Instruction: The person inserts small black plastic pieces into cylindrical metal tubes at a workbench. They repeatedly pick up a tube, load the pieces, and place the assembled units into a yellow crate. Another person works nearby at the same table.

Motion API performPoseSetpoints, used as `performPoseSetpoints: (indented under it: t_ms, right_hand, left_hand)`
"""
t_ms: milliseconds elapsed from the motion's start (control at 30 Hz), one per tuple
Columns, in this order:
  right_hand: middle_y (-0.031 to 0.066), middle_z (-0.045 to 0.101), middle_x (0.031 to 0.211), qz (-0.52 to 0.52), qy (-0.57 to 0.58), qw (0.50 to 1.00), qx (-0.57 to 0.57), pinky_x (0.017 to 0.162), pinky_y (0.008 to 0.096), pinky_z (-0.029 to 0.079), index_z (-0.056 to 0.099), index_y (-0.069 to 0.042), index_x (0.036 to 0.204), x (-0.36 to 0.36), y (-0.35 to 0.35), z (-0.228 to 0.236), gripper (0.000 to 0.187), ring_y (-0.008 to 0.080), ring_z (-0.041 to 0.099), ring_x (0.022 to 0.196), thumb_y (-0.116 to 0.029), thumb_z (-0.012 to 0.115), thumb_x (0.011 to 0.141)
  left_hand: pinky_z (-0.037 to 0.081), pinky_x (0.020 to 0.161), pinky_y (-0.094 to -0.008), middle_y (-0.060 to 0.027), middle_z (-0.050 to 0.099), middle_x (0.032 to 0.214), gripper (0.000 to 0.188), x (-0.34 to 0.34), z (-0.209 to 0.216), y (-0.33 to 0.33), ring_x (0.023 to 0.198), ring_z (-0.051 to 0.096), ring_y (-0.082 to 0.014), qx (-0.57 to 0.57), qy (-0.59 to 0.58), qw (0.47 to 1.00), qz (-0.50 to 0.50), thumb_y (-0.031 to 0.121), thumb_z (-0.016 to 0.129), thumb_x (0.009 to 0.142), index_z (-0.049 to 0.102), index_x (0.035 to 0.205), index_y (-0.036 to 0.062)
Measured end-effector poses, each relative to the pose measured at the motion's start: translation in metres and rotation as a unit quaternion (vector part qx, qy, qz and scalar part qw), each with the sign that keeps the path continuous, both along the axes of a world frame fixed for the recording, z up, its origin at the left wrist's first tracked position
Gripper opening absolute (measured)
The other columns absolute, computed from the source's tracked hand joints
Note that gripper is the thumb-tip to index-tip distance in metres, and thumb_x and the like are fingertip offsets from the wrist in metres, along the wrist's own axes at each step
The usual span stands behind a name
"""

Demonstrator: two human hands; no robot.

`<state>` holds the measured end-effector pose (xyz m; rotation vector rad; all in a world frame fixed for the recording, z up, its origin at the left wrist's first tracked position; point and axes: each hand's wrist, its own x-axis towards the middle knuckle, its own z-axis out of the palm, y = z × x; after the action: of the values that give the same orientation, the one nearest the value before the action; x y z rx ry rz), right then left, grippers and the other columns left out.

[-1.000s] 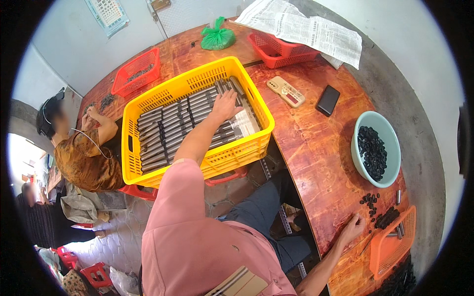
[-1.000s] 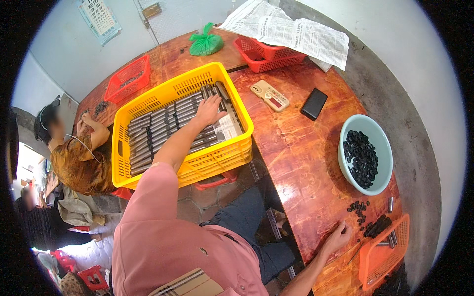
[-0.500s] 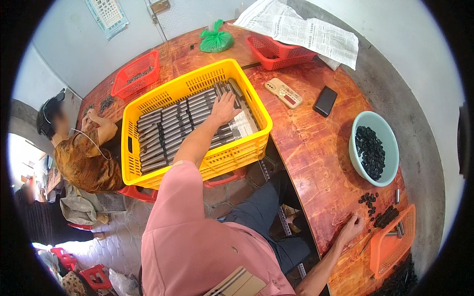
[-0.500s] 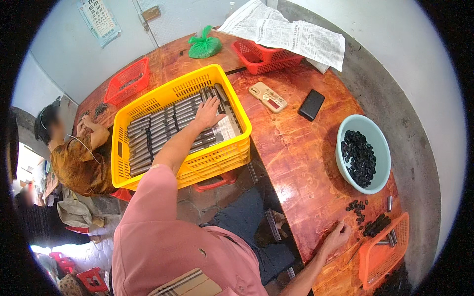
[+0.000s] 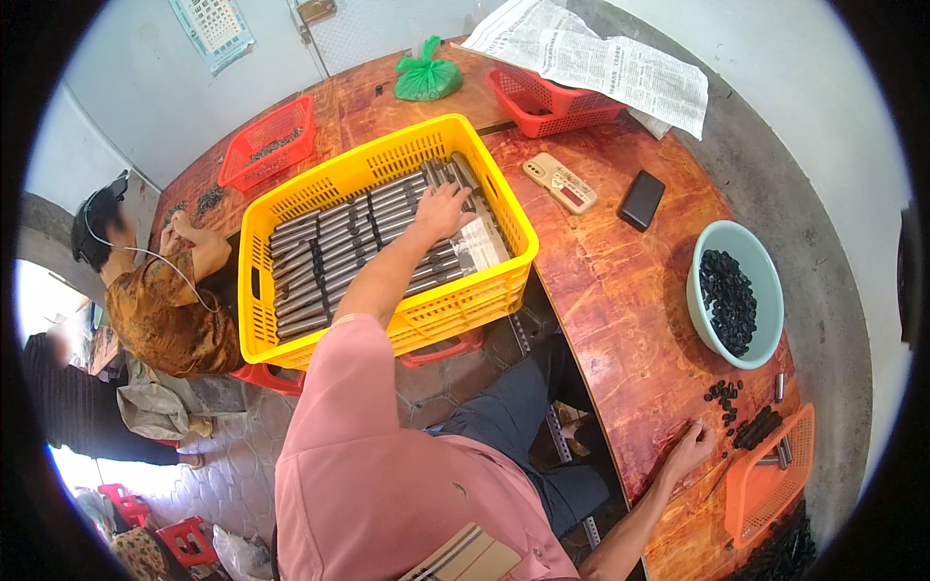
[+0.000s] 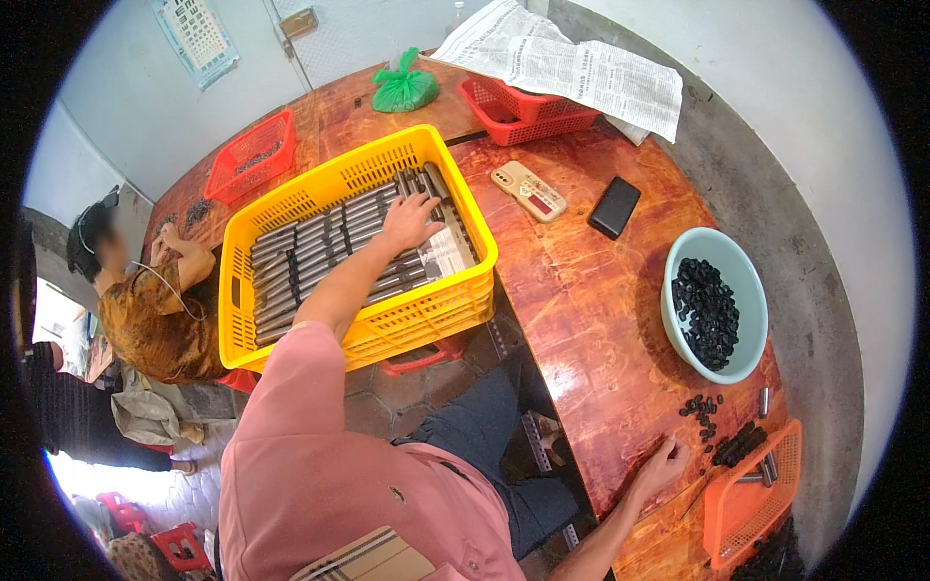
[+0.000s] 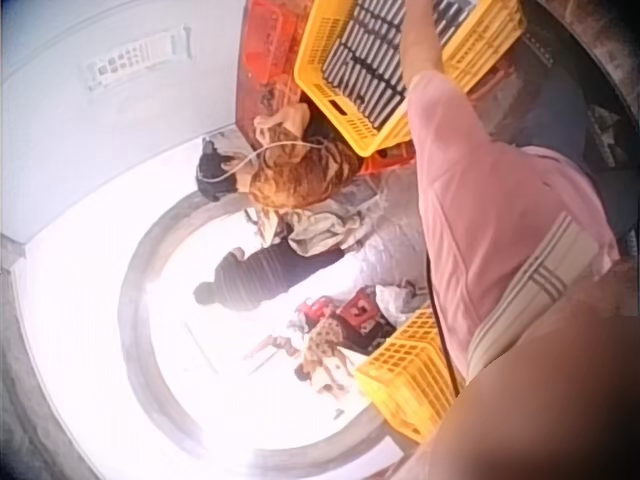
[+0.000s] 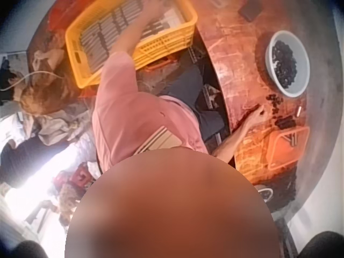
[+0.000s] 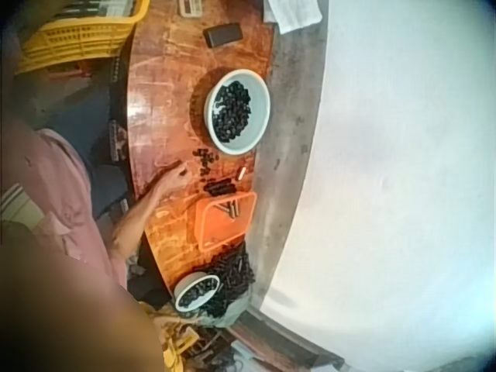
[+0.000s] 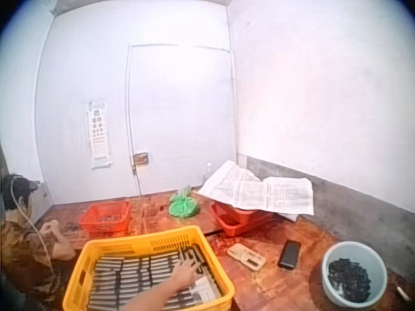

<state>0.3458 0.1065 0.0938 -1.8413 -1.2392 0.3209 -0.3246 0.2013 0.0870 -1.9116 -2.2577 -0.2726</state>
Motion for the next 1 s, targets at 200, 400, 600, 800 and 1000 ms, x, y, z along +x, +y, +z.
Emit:
performPoseSetpoints:
  t_ms: [200, 400, 600, 800, 1000]
  right_hand:
    - [0.008, 0.05, 0.079, -0.005, -0.031, 0.999, -0.025, 0.068, 0.0423, 0.04, 0.056, 0.001, 0.085, -0.002, 0.0, 0.007, 0.037, 0.0229, 0.045, 0.072, -0.031, 0.057, 0.105]
    - [0.0059, 0.044, 0.074, 0.002, -0.021, 0.999, 0.05, 0.063, 0.0412, 0.036, 0.051, 0.002, 0.08, -0.007, 0.001, 0.002, 0.035, 0.02, 0.04, 0.067, -0.024, 0.059, 0.103]
    - [0.0048, 0.044, 0.073, 0.014, -0.015, 0.999, 0.031, 0.063, 0.0407, 0.036, 0.053, 0.001, 0.08, 0.006, 0.003, -0.008, 0.035, 0.0192, 0.038, 0.066, -0.025, 0.058, 0.104]
    - [0.0047, 0.042, 0.072, 0.007, -0.02, 0.999, 0.031, 0.063, 0.0402, 0.035, 0.051, 0.0, 0.079, -0.003, 0.001, 0.001, 0.037, 0.0185, 0.037, 0.065, -0.026, 0.058, 0.104]
    - [0.0046, 0.042, 0.073, 0.011, -0.007, 0.999, 0.036, 0.063, 0.0396, 0.036, 0.049, -0.001, 0.078, -0.006, 0.001, 0.003, 0.039, 0.0182, 0.037, 0.065, -0.027, 0.058, 0.105]
  left_hand:
    - [0.042, 0.103, -0.0542, -0.0113, 0.058, 0.138, 0.042, -0.037, -0.003, 0.009, 0.133, 0.05, -0.0282, 0.047, -0.122, 0.983, 0.129, 0.01, 0.049, 0.094, 0.056, 0.136, 0.0108]
    - [0.033, 0.116, -0.0565, -0.0064, 0.04, 0.16, 0.052, -0.046, -0.006, 0.004, 0.15, 0.033, -0.0284, -0.083, -0.088, 0.986, 0.116, 0.008, 0.046, 0.096, 0.049, 0.147, 0.0105]
    - [0.028, 0.12, -0.0574, -0.0062, 0.037, 0.162, 0.052, -0.048, -0.005, -0.001, 0.152, 0.03, -0.0288, -0.088, -0.096, 0.988, 0.079, 0.006, 0.043, 0.097, 0.047, 0.149, 0.0106]
    - [0.031, 0.117, -0.0564, -0.0063, 0.04, 0.161, 0.05, -0.043, 0.001, -0.011, 0.15, 0.034, -0.029, -0.104, -0.076, 0.99, 0.057, 0.01, 0.045, 0.099, 0.047, 0.149, 0.0106]
    - [0.036, 0.115, -0.0542, -0.0089, 0.039, 0.16, 0.046, -0.039, 0.004, -0.015, 0.148, 0.035, -0.0315, -0.117, -0.028, 0.992, 0.041, 0.019, 0.045, 0.103, 0.045, 0.149, 0.011]
